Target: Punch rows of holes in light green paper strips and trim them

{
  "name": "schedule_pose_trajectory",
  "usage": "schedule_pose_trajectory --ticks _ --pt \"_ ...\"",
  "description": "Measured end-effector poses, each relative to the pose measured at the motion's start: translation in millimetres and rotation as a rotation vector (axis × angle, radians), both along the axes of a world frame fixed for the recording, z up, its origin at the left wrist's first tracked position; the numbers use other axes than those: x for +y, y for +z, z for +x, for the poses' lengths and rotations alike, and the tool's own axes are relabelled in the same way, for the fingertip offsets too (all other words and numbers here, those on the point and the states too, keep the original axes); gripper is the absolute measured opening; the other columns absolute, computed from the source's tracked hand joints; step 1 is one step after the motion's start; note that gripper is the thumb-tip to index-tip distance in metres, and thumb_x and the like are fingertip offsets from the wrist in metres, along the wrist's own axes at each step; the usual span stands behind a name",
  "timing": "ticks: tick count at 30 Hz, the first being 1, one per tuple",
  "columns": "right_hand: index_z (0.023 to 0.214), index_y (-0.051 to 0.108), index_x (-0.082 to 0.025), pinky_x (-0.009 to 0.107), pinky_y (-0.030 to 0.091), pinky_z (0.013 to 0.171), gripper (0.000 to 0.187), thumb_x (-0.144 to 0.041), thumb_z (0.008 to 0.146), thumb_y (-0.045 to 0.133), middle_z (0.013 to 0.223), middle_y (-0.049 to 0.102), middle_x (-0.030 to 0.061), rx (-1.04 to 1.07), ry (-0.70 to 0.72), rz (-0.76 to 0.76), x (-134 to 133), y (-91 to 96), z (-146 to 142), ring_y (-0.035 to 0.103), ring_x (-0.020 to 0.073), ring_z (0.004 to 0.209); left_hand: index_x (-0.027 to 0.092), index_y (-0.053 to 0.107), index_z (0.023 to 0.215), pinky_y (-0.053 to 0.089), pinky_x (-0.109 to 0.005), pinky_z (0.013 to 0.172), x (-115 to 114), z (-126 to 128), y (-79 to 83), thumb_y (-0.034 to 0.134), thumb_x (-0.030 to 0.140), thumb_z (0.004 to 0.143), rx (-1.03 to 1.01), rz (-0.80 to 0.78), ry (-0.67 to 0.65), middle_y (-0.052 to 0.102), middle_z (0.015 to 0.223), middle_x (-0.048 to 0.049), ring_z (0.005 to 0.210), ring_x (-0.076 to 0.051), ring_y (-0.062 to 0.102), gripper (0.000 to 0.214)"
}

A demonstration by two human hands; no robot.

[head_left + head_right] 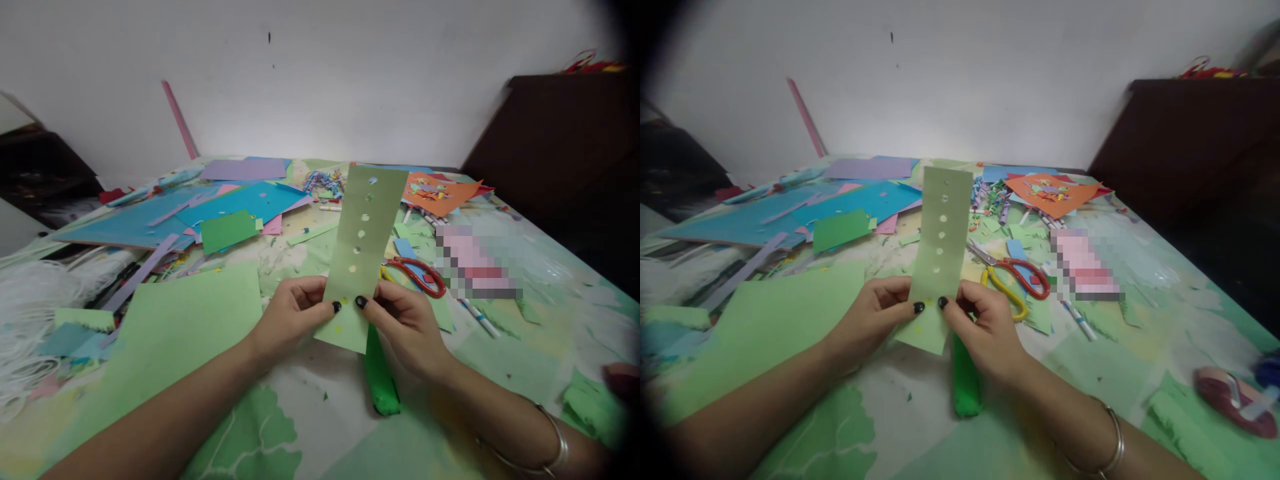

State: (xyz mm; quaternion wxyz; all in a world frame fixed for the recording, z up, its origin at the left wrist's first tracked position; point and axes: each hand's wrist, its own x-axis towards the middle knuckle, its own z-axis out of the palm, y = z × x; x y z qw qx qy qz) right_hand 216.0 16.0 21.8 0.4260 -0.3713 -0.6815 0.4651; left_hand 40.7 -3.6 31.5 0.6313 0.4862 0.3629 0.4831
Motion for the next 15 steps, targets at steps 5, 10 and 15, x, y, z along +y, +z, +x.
schedule_pose_trajectory --ticks 5,10,15 --pt "0.061 0.048 -0.018 0.024 0.040 0.054 0.031 -0.036 0.084 0.058 0.063 0.051 0.0009 0.025 0.011 -0.026 -1.2 -1.0 -0.9 0.047 0.0121 0.060 0.014 0.073 0.093 0.051 -0.024 0.062 1.3 -2.4 -2.1 0.066 0.013 0.071 -0.033 -0.033 -0.041 0.074 0.081 -0.0063 0.069 -0.017 0.068 0.024" --pt "0.062 0.051 -0.018 0.024 0.041 0.053 0.031 -0.038 0.084 0.059 0.063 0.051 0.0010 0.030 0.023 -0.067 -1.8 -2.8 -0.9 0.048 0.0125 0.060 0.015 0.072 0.095 0.050 -0.025 0.062 2.0 -2.7 -6.2 0.066 0.016 0.070 -0.070 -0.041 -0.066 0.073 0.081 -0.0062 0.071 -0.019 0.068 0.025" --pt "0.064 0.051 -0.018 0.024 0.040 0.055 0.029 -0.036 0.084 0.058 0.064 0.048 0.0001 0.091 0.058 -0.113 0.1 -2.1 -1.4 0.048 0.0124 0.061 0.015 0.073 0.090 0.047 -0.026 0.068 3.5 -4.4 -7.9 0.062 0.020 0.073 -0.215 -0.056 -0.099 0.072 0.086 -0.0064 0.085 -0.022 0.066 0.021"
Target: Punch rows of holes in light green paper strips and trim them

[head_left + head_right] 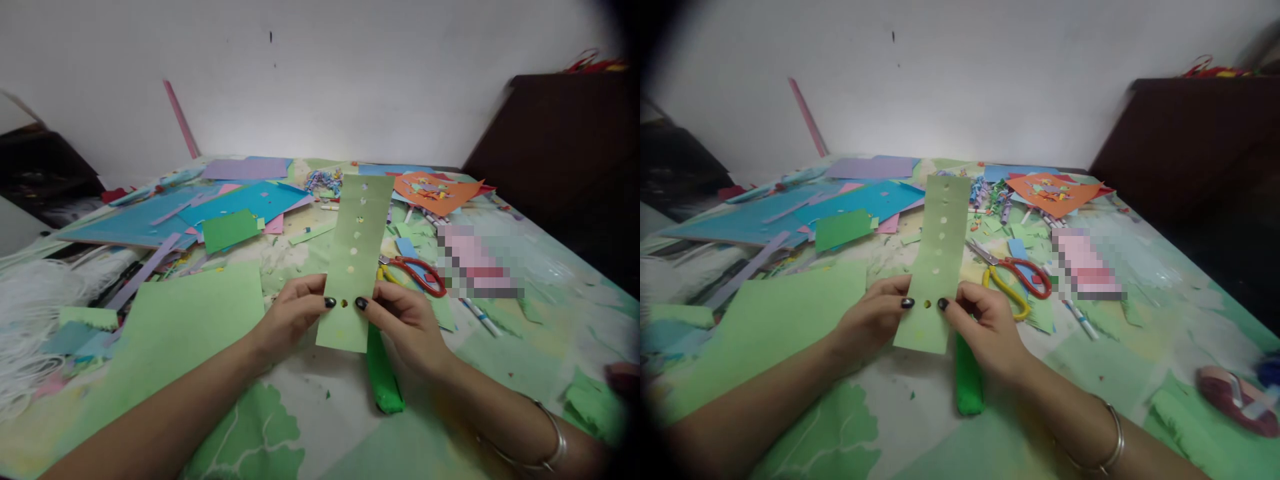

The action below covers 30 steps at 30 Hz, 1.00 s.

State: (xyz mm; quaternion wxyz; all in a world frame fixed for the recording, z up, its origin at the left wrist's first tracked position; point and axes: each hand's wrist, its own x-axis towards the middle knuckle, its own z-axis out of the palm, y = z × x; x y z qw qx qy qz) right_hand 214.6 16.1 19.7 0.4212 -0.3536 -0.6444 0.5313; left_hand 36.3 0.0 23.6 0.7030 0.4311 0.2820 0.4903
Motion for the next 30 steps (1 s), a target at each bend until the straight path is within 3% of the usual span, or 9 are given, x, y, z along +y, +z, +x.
schedule_pose_trajectory --ticks 5,9,16,26,30 --pt "0.067 0.056 -0.017 0.022 0.038 0.052 0.025 -0.034 0.083 0.060 0.065 0.051 0.0001 0.081 0.040 -0.047 0.3 1.6 1.1 0.046 0.0103 0.058 0.015 0.073 0.086 0.046 -0.027 0.074 4.3 -1.5 -1.5 0.053 0.019 0.075 -0.085 -0.066 -0.010 0.072 0.092 -0.0067 0.093 -0.022 0.064 0.024" --pt "0.074 0.063 -0.016 0.020 0.039 0.053 0.018 -0.030 0.084 0.060 0.070 0.058 0.0012 0.119 0.073 -0.039 0.2 1.0 3.8 0.050 0.0100 0.062 0.015 0.073 0.092 0.048 -0.027 0.077 7.0 -1.2 -3.2 0.062 0.011 0.069 -0.032 -0.124 -0.100 0.073 0.090 -0.0058 0.084 -0.019 0.066 0.025" --pt "0.073 0.066 -0.016 0.019 0.040 0.049 0.014 -0.027 0.082 0.063 0.067 0.058 -0.0002 0.168 0.097 -0.080 -0.2 4.7 3.1 0.049 0.0078 0.055 0.016 0.073 0.092 0.051 -0.024 0.068 4.7 0.2 -3.1 0.073 0.018 0.073 -0.024 -0.086 -0.165 0.074 0.084 -0.0043 0.072 -0.015 0.068 0.019" --pt "0.078 0.070 -0.016 0.019 0.037 0.046 0.014 -0.030 0.079 0.067 0.065 0.059 0.0001 0.185 0.132 -0.168 0.1 5.3 0.6 0.046 0.0073 0.053 0.018 0.071 0.100 0.050 -0.025 0.063 5.1 -1.7 -3.9 0.071 0.024 0.079 0.076 0.009 -0.114 0.075 0.083 -0.0048 0.063 -0.015 0.068 0.022" --pt "0.077 0.069 -0.016 0.019 0.033 0.046 0.017 -0.032 0.079 0.066 0.062 0.055 -0.0005 0.166 0.122 -0.187 -0.5 2.8 1.2 0.043 0.0072 0.052 0.019 0.069 0.101 0.051 -0.027 0.066 3.4 -1.6 -2.6 0.072 0.023 0.077 0.133 0.005 -0.060 0.074 0.088 -0.0051 0.075 -0.019 0.070 0.025"
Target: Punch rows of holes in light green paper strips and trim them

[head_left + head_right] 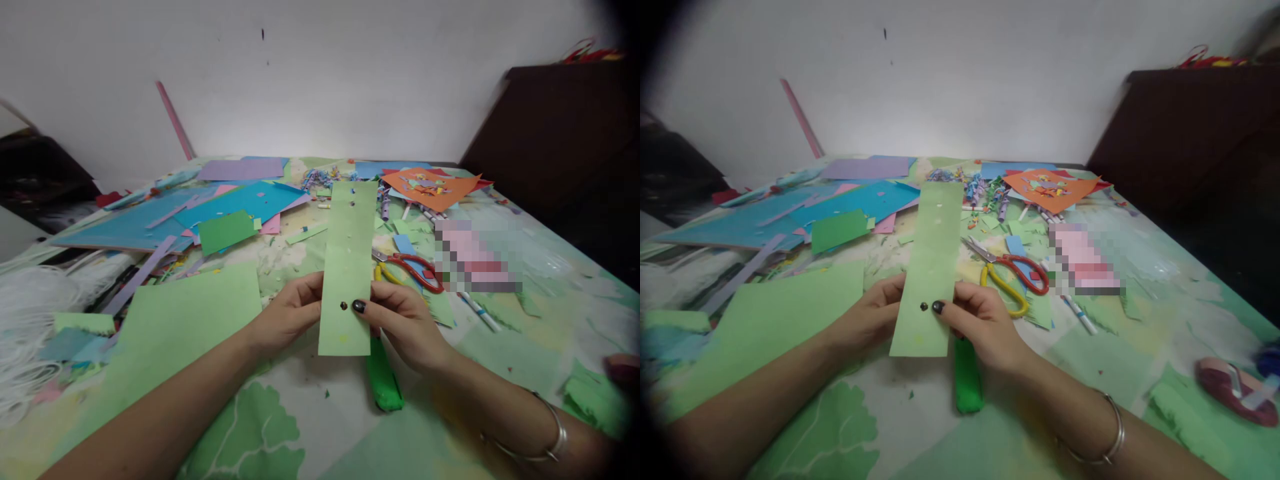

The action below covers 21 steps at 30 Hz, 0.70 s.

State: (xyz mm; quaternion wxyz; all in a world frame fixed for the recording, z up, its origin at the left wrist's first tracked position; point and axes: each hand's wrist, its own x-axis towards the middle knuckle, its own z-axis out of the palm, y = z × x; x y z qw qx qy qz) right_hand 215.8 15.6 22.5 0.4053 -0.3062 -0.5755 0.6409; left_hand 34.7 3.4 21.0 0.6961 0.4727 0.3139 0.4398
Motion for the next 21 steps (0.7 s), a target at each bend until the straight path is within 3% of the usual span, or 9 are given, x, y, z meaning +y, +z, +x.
schedule_pose_trajectory --ticks 5,10,13,17,21 --pt "0.074 0.069 -0.016 0.020 0.033 0.046 0.017 -0.033 0.079 0.066 0.062 0.056 -0.0001 0.018 -0.043 -0.016 -2 2.0 -2 0.042 0.0074 0.052 0.018 0.068 0.097 0.051 -0.030 0.074 -2 2 4.9 0.068 0.018 0.073 0.019 -0.009 0.057 0.072 0.083 -0.0043 0.086 -0.021 0.067 0.024" --pt "0.075 0.071 -0.017 0.019 0.032 0.045 0.016 -0.032 0.078 0.067 0.063 0.057 0.0001 0.048 -0.055 -0.021 -2 3.3 -3 0.042 0.0073 0.052 0.016 0.060 0.067 0.047 -0.028 0.065 4 -2 5.2 0.057 0.019 0.068 0.209 0.053 0.235 0.061 0.066 -0.0012 0.067 -0.015 0.058 0.004" --pt "0.077 0.071 -0.017 0.019 0.034 0.045 0.017 -0.033 0.079 0.066 0.064 0.057 0.0001 0.030 -0.055 0.020 0 3.2 -2 0.043 0.0074 0.053 0.016 0.057 0.061 0.040 -0.023 0.056 10 -8 2.2 0.061 0.015 0.069 0.319 0.083 0.362 0.054 0.061 0.0016 0.060 -0.011 0.049 0.009" --pt "0.076 0.067 -0.017 0.020 0.037 0.047 0.021 -0.036 0.081 0.064 0.061 0.054 -0.0011 -0.029 -0.088 0.128 5 1.9 -1 0.042 0.0076 0.052 0.017 0.062 0.079 0.044 -0.024 0.068 12 -9 2.9 0.070 0.013 0.066 0.362 0.142 0.465 0.063 0.080 0.0004 0.075 -0.013 0.057 0.016" --pt "0.076 0.063 -0.016 0.023 0.041 0.054 0.023 -0.037 0.084 0.061 0.067 0.055 0.0004 -0.133 -0.107 0.192 7 -2.3 0 0.048 0.0105 0.060 0.017 0.062 0.102 0.049 -0.032 0.078 7 -4 5.4 0.061 0.031 0.084 0.089 0.068 0.294 0.068 0.100 -0.0082 0.091 -0.020 0.064 0.023"
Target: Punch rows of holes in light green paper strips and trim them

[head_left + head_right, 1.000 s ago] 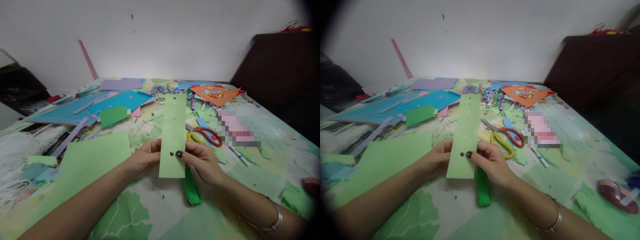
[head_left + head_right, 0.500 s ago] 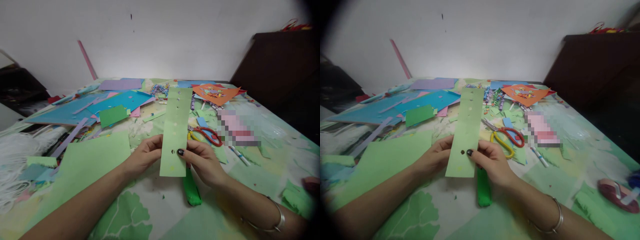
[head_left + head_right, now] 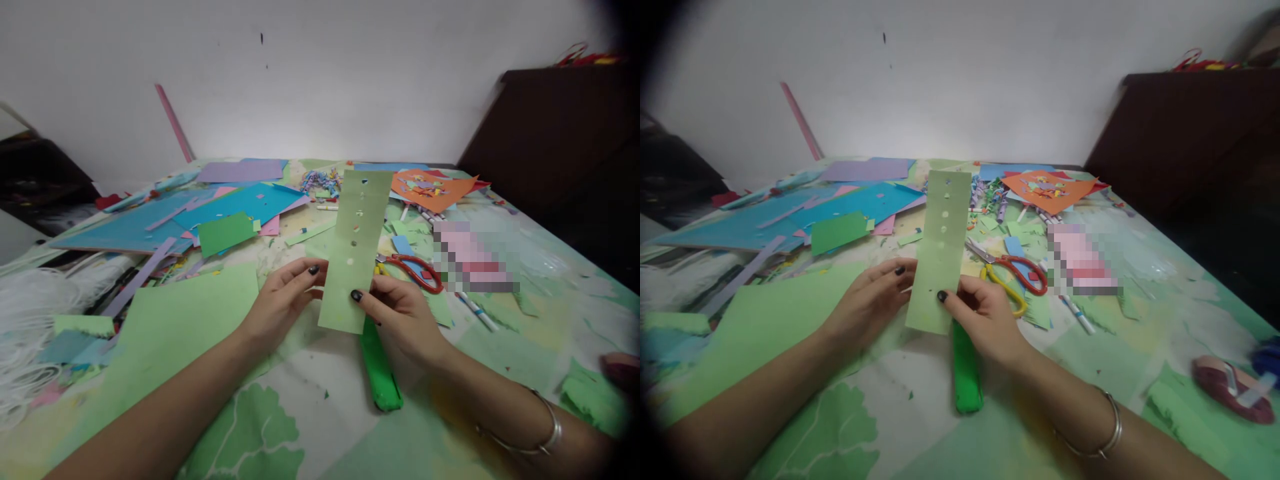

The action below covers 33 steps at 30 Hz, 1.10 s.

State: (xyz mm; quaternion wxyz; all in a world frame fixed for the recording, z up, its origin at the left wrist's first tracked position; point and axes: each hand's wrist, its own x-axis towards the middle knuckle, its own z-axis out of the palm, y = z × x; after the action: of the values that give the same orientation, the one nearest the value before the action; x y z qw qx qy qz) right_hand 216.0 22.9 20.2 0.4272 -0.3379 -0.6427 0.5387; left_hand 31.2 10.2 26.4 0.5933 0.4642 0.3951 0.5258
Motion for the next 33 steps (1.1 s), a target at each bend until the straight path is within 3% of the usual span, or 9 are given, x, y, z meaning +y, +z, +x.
schedule_pose_trajectory --ticks 2,5,16,23,26,29,31,33 --pt "0.072 0.062 -0.016 0.024 0.042 0.056 0.025 -0.038 0.085 0.060 0.066 0.054 0.0007 -0.054 -0.015 0.027 0 -1.8 0 0.051 0.0124 0.063 0.016 0.061 0.106 0.050 -0.033 0.080 -2 2 -0.9 0.067 0.028 0.081 -0.119 -0.026 -0.107 0.070 0.098 -0.0087 0.090 -0.020 0.066 0.028" --pt "0.068 0.061 -0.017 0.025 0.042 0.056 0.029 -0.040 0.084 0.060 0.065 0.054 0.0013 -0.107 -0.040 0.057 0 -3.0 0 0.051 0.0134 0.064 0.016 0.060 0.105 0.051 -0.031 0.080 -4 3 -3.7 0.074 0.019 0.075 -0.095 -0.028 -0.145 0.071 0.096 -0.0074 0.087 -0.019 0.067 0.034" --pt "0.067 0.062 -0.017 0.025 0.041 0.055 0.029 -0.039 0.085 0.059 0.067 0.058 0.0022 -0.100 -0.055 0.067 0 -6.0 2 0.052 0.0133 0.064 0.015 0.066 0.085 0.051 -0.022 0.064 -2 2 -1.7 0.083 0.019 0.063 0.025 -0.041 -0.023 0.072 0.078 -0.0029 0.069 -0.013 0.065 0.027" --pt "0.071 0.062 -0.016 0.025 0.040 0.054 0.024 -0.035 0.086 0.059 0.070 0.059 0.0019 -0.171 -0.057 0.121 1 -3.2 2 0.051 0.0119 0.061 0.014 0.067 0.080 0.049 -0.024 0.066 -2 -1 -1.5 0.081 0.020 0.064 0.117 -0.028 -0.019 0.070 0.078 -0.0032 0.071 -0.014 0.063 0.022" --pt "0.075 0.065 -0.017 0.025 0.039 0.054 0.016 -0.027 0.085 0.059 0.064 0.057 0.0007 -0.264 -0.124 0.356 3 0.0 4 0.050 0.0117 0.058 0.015 0.069 0.081 0.048 -0.024 0.071 0 -4 -1.5 0.077 0.020 0.068 0.160 -0.008 0.045 0.069 0.083 -0.0034 0.077 -0.014 0.062 0.017" --pt "0.081 0.068 -0.018 0.025 0.039 0.054 0.013 -0.019 0.086 0.056 0.070 0.061 0.0033 -0.404 -0.212 0.770 5 1.8 9 0.052 0.0117 0.059 0.018 0.068 0.090 0.045 -0.021 0.063 3 -6 0.6 0.071 0.027 0.073 0.135 -0.044 0.109 0.067 0.076 -0.0001 0.068 -0.012 0.060 0.019" --pt "0.086 0.070 -0.020 0.026 0.040 0.055 0.015 -0.017 0.086 0.055 0.078 0.064 0.0056 -0.506 -0.262 0.953 5 1.8 12 0.054 0.0130 0.064 0.017 0.067 0.096 0.045 -0.023 0.055 4 -6 3.9 0.065 0.043 0.078 0.107 -0.099 0.060 0.065 0.067 -0.0015 0.060 -0.015 0.061 0.032" --pt "0.091 0.069 -0.021 0.028 0.039 0.056 0.014 -0.018 0.087 0.056 0.079 0.065 0.0055 -0.571 -0.289 1.023 4 0.9 16 0.054 0.0142 0.066 0.014 0.065 0.101 0.049 -0.028 0.055 2 -6 7.7 0.063 0.054 0.076 0.063 -0.149 -0.016 0.068 0.070 -0.0057 0.061 -0.020 0.065 0.048"
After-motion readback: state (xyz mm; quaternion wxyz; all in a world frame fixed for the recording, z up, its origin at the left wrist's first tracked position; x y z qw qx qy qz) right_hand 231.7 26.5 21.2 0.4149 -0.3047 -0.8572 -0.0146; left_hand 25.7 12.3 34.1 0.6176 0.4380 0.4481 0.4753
